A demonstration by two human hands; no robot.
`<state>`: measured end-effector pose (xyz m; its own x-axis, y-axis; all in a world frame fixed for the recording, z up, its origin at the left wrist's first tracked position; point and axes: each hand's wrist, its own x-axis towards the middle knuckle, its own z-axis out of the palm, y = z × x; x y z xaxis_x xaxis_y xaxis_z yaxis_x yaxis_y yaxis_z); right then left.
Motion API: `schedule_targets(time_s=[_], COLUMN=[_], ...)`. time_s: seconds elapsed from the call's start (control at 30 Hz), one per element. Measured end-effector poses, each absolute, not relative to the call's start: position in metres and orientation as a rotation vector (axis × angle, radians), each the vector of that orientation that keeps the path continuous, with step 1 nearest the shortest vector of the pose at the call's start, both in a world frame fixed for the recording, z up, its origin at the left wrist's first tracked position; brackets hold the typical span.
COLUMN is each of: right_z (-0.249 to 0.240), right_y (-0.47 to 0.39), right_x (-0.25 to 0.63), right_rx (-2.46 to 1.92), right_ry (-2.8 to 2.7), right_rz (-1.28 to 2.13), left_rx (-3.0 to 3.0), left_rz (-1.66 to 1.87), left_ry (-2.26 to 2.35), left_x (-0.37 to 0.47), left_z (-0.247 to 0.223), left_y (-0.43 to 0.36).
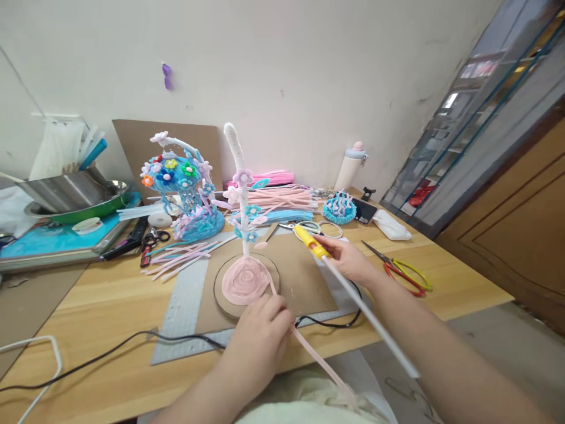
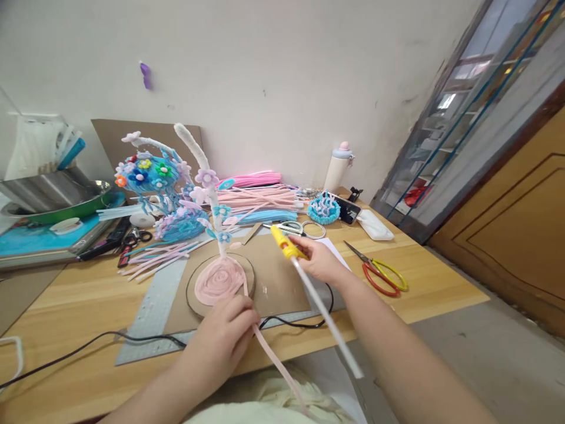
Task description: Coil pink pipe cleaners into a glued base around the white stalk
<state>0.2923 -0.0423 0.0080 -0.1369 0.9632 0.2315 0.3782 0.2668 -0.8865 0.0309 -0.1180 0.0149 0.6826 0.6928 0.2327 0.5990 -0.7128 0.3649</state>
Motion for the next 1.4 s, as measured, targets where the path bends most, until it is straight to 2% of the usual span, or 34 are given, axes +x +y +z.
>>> schedule_targets(time_s=[0.17, 0.27, 0.37, 0.63, 0.87, 1.4], right_z=[0.01, 0.006, 0.001, -0.004, -0.009, -0.02], right_y=[-0.099, -0.125, -0.138, -0.149, -0.148, -0.136], right_x=[0.281, 0.261, 0.249, 0.25, 0.23, 0.212], right_rx=[-1.035, -0.865, -0.953, -1.586, -1.472, -1.638], right_ry=[-1.296, -0.83, -0.747, -1.388, -1.832, -2.028], right_rz=[1.041, 1.437, 1.539, 0.967, 0.795, 0.542], left_rx=[2.205, 2.048, 1.926, 1.896, 1.899, 1.941], left_rz=[0.916, 0.958, 0.963, 0.81, 0.723, 0.726], left_ry=[1.158, 1.271, 1.343, 1.166, 1.16, 1.151], left_x=[0.015, 0.009, 0.005, 0.011, 0.025, 0.028], left_z=[0.009, 0.005, 0.006, 0.047, 0.062, 0.05], left_y=[-0.123, -0.123, -0.117, -0.073, -0.045, -0.04])
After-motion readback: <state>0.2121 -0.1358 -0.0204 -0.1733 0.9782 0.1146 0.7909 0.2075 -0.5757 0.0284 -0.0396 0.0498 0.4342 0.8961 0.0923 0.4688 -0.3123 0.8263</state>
